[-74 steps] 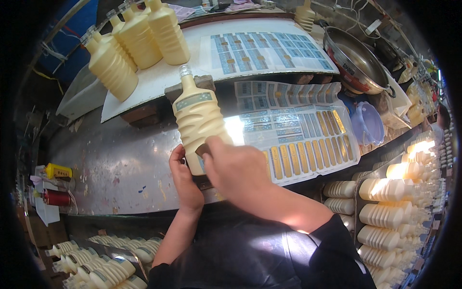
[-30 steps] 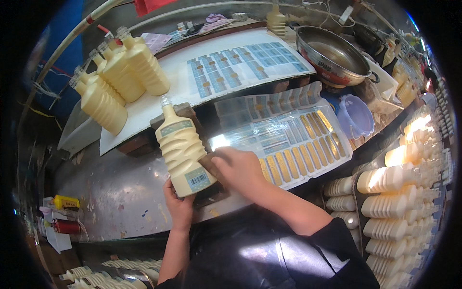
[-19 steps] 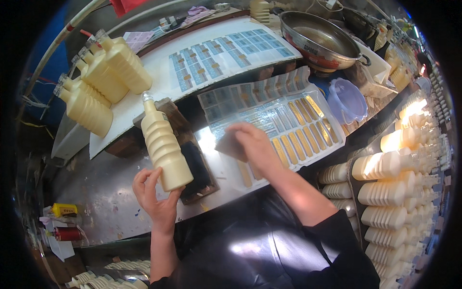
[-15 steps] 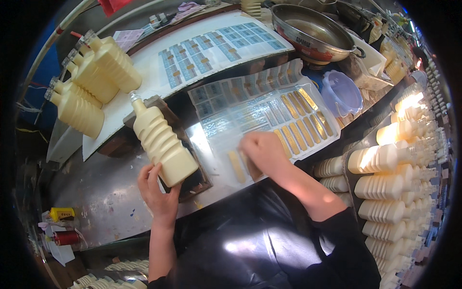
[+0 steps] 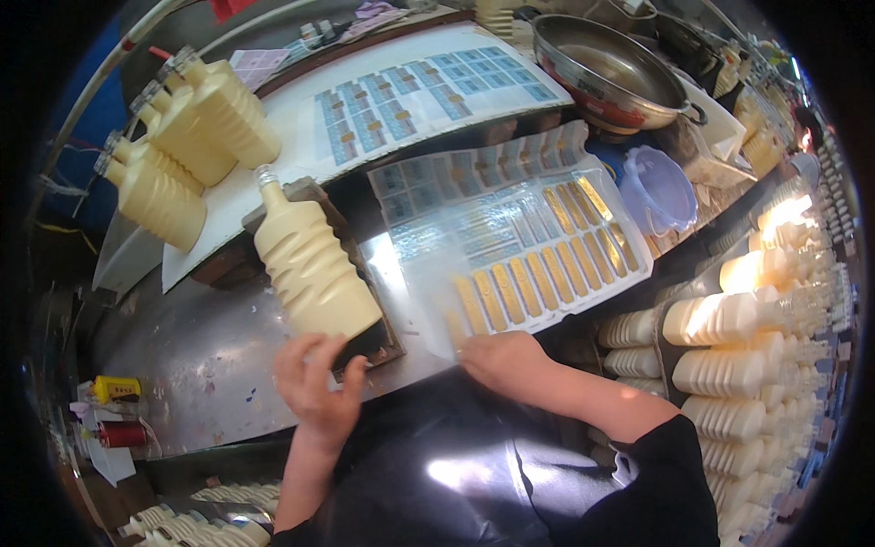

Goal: The person applies adhesive labels to cream-colored plastic bottles. They peel each label from a sheet, position it on the bottle, and smooth it with a small brown tool. Finished bottles are placed on a nearby tray.

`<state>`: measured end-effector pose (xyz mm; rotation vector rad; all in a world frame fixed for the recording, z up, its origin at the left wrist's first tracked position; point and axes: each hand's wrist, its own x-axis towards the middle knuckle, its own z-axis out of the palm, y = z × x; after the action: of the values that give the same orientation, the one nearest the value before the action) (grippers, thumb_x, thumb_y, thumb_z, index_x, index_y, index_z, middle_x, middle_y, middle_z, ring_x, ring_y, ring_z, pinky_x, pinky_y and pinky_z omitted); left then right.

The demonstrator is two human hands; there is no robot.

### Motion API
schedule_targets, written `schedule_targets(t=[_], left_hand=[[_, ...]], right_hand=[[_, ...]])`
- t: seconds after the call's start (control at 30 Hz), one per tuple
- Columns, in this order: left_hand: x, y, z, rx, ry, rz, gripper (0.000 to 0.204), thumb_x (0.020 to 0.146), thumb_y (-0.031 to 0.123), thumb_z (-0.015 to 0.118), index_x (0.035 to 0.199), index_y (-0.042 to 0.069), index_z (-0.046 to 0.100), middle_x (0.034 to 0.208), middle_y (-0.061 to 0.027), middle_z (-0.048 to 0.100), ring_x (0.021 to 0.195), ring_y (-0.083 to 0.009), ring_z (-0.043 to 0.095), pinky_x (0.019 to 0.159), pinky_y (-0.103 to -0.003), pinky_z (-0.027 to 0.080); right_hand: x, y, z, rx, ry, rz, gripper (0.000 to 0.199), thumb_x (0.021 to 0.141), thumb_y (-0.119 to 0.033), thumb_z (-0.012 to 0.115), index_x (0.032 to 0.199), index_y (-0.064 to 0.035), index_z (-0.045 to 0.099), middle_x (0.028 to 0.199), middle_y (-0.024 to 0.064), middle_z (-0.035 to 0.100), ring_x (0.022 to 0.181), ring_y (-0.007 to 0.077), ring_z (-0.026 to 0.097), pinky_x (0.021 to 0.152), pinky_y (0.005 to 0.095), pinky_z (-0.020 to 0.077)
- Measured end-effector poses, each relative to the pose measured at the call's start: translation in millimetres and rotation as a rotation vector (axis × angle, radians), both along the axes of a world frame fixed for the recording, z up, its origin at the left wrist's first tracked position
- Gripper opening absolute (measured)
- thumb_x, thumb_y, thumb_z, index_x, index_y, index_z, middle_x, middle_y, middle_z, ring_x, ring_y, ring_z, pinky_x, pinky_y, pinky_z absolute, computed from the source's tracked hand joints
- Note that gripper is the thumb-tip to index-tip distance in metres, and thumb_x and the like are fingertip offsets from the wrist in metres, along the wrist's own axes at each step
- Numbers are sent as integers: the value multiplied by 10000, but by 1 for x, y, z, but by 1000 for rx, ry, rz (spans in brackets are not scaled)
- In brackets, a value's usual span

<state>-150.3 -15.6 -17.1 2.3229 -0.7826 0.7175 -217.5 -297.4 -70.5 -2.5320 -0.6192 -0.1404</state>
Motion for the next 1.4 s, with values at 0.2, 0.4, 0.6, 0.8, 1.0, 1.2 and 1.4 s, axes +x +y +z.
schedule_targets(t=[0.2,0.4,0.6,0.8,1.0,1.2,1.4], left_hand=[[-4,-40,20,56,91,-89,345,686,220,858,948,73,689,936,-102,600,844,-302,585,771,-402,475],[6,-40,28,48,36,5,212,728,127,773,911,67,686,874,-108,607,786,-305,586,716,-406,468],[28,-19,35,-497,381,10,126,881,11,689,994,27,742,871,-46,652,810,-172,605,725,-301,473],[66,-11,43,-1106,747,67,190,986,139,699,1087,-18,730,993,-35,730,866,-84,636,796,-258,522],[112,-2,10,-1019,580,236,109,961,90,734,987,9,666,893,7,646,777,-60,553,740,-233,472],[125,0,-5,-965,554,312,143,935,79,733,920,8,609,1010,-15,541,873,-91,509,812,-257,459],[126,0,-11,-1039,587,321,113,950,54,717,975,11,615,985,-6,570,868,-83,526,801,-245,464]], right_hand=[[32,40,72,835,772,-366,266,1037,-155,615,1120,72,725,993,105,737,677,122,704,558,234,526],[42,66,86,630,118,-104,274,981,-139,639,1182,36,702,1118,162,707,777,131,701,663,283,539],[80,68,87,842,630,-184,302,947,-175,726,1206,-23,713,898,24,679,626,31,542,566,195,427],[136,81,101,979,809,-160,191,968,-203,710,1026,-21,711,729,-45,610,590,15,508,533,183,386],[191,87,109,991,698,-224,163,956,-190,700,940,-30,675,775,-32,640,669,16,544,582,202,433],[216,95,70,907,548,-266,172,932,-194,721,902,-31,678,828,-13,669,759,39,582,675,229,479],[216,101,67,938,523,-272,234,900,-224,703,898,9,681,825,88,702,790,146,661,734,322,533]])
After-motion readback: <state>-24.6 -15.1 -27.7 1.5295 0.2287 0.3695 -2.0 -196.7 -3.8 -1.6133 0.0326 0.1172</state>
